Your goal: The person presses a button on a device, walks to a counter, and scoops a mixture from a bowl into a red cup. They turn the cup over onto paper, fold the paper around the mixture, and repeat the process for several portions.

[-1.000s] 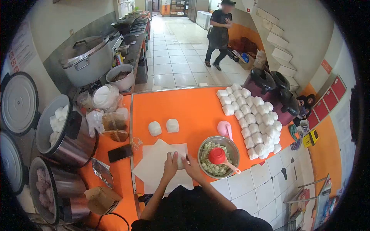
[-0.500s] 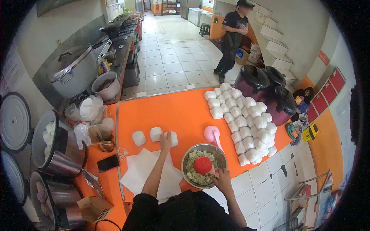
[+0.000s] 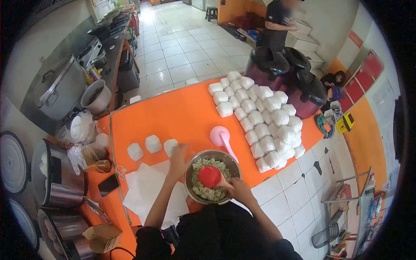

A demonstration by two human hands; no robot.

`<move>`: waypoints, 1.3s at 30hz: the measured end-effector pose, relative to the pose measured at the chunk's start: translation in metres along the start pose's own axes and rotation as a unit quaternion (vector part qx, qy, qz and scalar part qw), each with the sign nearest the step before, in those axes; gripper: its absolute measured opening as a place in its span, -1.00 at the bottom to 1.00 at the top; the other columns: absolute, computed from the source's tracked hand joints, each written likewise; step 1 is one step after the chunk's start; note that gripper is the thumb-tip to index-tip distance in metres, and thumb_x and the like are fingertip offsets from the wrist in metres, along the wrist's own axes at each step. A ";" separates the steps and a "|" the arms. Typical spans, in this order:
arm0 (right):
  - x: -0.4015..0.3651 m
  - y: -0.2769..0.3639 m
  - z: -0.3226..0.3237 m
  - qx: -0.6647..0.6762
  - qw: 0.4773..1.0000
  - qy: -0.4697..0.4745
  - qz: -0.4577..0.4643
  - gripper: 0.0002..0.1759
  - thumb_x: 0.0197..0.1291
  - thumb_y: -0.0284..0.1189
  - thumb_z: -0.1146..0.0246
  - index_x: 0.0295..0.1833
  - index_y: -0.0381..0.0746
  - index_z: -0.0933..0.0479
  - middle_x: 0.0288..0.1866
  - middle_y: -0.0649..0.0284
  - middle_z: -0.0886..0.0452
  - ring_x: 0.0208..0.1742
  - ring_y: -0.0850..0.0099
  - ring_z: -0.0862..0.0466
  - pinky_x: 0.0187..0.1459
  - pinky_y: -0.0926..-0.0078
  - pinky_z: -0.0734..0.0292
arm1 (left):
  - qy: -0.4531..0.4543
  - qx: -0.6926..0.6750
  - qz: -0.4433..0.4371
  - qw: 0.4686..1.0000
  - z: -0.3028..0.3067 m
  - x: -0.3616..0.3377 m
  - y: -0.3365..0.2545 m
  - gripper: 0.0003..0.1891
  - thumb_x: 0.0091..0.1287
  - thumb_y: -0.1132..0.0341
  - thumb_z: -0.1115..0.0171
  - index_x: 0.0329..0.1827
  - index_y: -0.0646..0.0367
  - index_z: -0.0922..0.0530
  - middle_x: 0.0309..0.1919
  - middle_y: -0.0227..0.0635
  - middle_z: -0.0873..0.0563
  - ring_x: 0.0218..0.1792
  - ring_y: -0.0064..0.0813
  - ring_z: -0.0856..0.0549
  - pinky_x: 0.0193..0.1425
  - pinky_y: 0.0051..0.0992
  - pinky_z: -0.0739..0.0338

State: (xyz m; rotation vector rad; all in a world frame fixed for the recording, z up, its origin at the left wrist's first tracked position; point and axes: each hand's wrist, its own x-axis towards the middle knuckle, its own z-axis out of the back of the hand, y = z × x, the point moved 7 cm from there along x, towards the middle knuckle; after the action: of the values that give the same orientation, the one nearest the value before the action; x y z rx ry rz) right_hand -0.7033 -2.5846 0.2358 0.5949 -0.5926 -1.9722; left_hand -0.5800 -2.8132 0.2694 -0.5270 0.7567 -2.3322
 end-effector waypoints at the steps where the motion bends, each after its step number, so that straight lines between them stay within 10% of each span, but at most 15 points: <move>1: 0.001 0.007 0.010 -0.024 1.000 0.009 0.009 -0.73 0.03 -0.37 -0.21 -0.19 -0.31 -0.45 -0.30 0.00 -0.55 -0.20 0.01 -0.55 -0.18 0.14 -0.46 | 0.097 -0.067 -0.105 0.987 -0.015 -0.005 -0.031 -0.42 0.18 0.14 -0.21 0.25 0.13 -0.32 0.14 0.00 -0.40 0.19 -0.04 -0.36 0.26 -0.20 -0.26; 2: 0.003 0.003 0.006 -0.021 0.999 0.027 0.024 -0.73 0.04 -0.36 -0.20 -0.18 -0.30 -0.44 -0.31 -0.01 -0.54 -0.21 0.01 -0.55 -0.19 0.14 -0.46 | 0.190 -0.134 -0.207 0.950 -0.028 -0.016 -0.059 -0.38 0.12 0.12 -0.26 0.26 0.06 -0.33 0.14 -0.08 -0.42 0.20 -0.04 -0.36 0.28 -0.21 -0.24; 8: 0.015 0.004 0.003 0.041 0.984 0.162 0.059 -0.73 0.12 -0.34 -0.16 -0.12 -0.27 -0.40 -0.28 -0.07 -0.57 -0.22 0.00 -0.59 -0.24 0.15 -0.46 | 0.310 0.010 -0.126 0.942 -0.052 -0.032 -0.062 -0.23 -0.08 0.03 -0.43 0.25 -0.04 -0.34 0.19 -0.11 -0.39 0.26 -0.17 -0.31 0.35 -0.22 -0.16; 13: 0.033 -0.005 0.060 -0.013 0.989 0.143 0.027 -0.70 0.10 -0.30 -0.17 -0.15 -0.29 -0.47 -0.35 -0.07 -0.59 -0.27 -0.02 -0.60 -0.25 0.12 -0.48 | 0.114 -0.227 -0.009 0.967 -0.012 -0.032 -0.020 -0.17 -0.09 -0.02 -0.44 0.26 0.07 -0.30 0.14 -0.15 -0.45 0.18 -0.26 -0.40 0.29 -0.30 -0.25; 17: 0.061 -0.005 0.066 -0.163 0.978 0.122 0.051 -0.75 0.12 -0.32 -0.15 -0.32 -0.31 -0.55 -0.46 -0.03 -0.57 -0.37 0.03 -0.60 -0.30 0.15 -0.48 | -0.091 -0.512 0.058 0.852 -0.020 -0.047 0.031 -0.31 0.22 -0.09 -0.15 0.28 0.20 -0.25 0.16 -0.22 -0.44 0.17 -0.37 -0.43 0.27 -0.37 -0.27; 23: 0.133 -0.016 0.022 -0.037 0.906 0.421 0.000 -0.69 0.15 -0.27 -0.15 -0.31 -0.33 -0.58 -0.57 0.20 -0.60 -0.51 0.38 -0.62 -0.45 0.35 -0.47 | -0.089 -0.491 0.130 0.857 -0.059 -0.060 0.062 -0.44 0.46 -0.02 0.41 0.29 0.25 -0.22 0.18 -0.20 -0.42 0.19 -0.40 -0.41 0.26 -0.41 -0.28; 30: 0.128 0.024 -0.022 -0.049 0.898 0.283 0.334 -0.74 0.08 -0.28 -0.22 -0.22 -0.25 -0.61 -0.47 0.15 -0.63 -0.41 0.32 -0.63 -0.36 0.37 -0.48 | -0.082 -0.554 0.171 0.810 -0.059 -0.055 0.066 -0.48 0.47 0.03 0.42 0.23 0.25 -0.27 0.08 -0.22 -0.51 0.12 -0.40 -0.48 0.24 -0.40 -0.31; 32: 0.093 0.045 -0.010 -0.185 0.917 0.289 0.202 -0.72 0.07 -0.39 -0.18 -0.09 -0.21 -0.58 -0.35 0.09 -0.61 -0.32 0.19 -0.64 -0.30 0.28 -0.50 | -0.129 -0.634 0.212 0.733 -0.063 -0.059 0.071 -0.65 0.48 0.19 0.27 0.17 0.21 -0.30 0.03 -0.25 -0.54 0.07 -0.41 -0.52 0.19 -0.37 -0.39; 35: 0.035 0.048 -0.009 -0.235 0.933 0.191 0.195 -0.61 0.08 -0.46 -0.11 0.09 -0.10 -0.47 -0.22 0.10 -0.53 -0.28 0.15 -0.64 -0.31 0.21 -0.53 | -0.081 -0.410 0.231 0.879 -0.043 -0.057 0.055 -0.58 0.48 0.12 0.32 0.20 0.22 -0.28 0.07 -0.24 -0.51 0.08 -0.39 -0.51 0.21 -0.38 -0.36; 39: 0.003 0.039 0.007 -0.248 0.948 0.169 0.111 -0.56 0.11 -0.46 -0.09 0.16 -0.02 -0.41 -0.14 0.10 -0.49 -0.28 0.15 -0.64 -0.36 0.20 -0.54 | -0.089 -0.439 0.167 0.878 -0.041 -0.051 0.055 -0.42 0.45 -0.05 0.40 0.24 0.26 -0.29 0.10 -0.20 -0.49 0.12 -0.40 -0.46 0.24 -0.41 -0.28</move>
State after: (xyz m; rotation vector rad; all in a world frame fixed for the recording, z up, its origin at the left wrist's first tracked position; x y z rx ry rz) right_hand -0.6834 -2.6028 0.2649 0.5048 0.0542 -1.6658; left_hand -0.5412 -2.7989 0.1951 -0.8835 1.6643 -1.4971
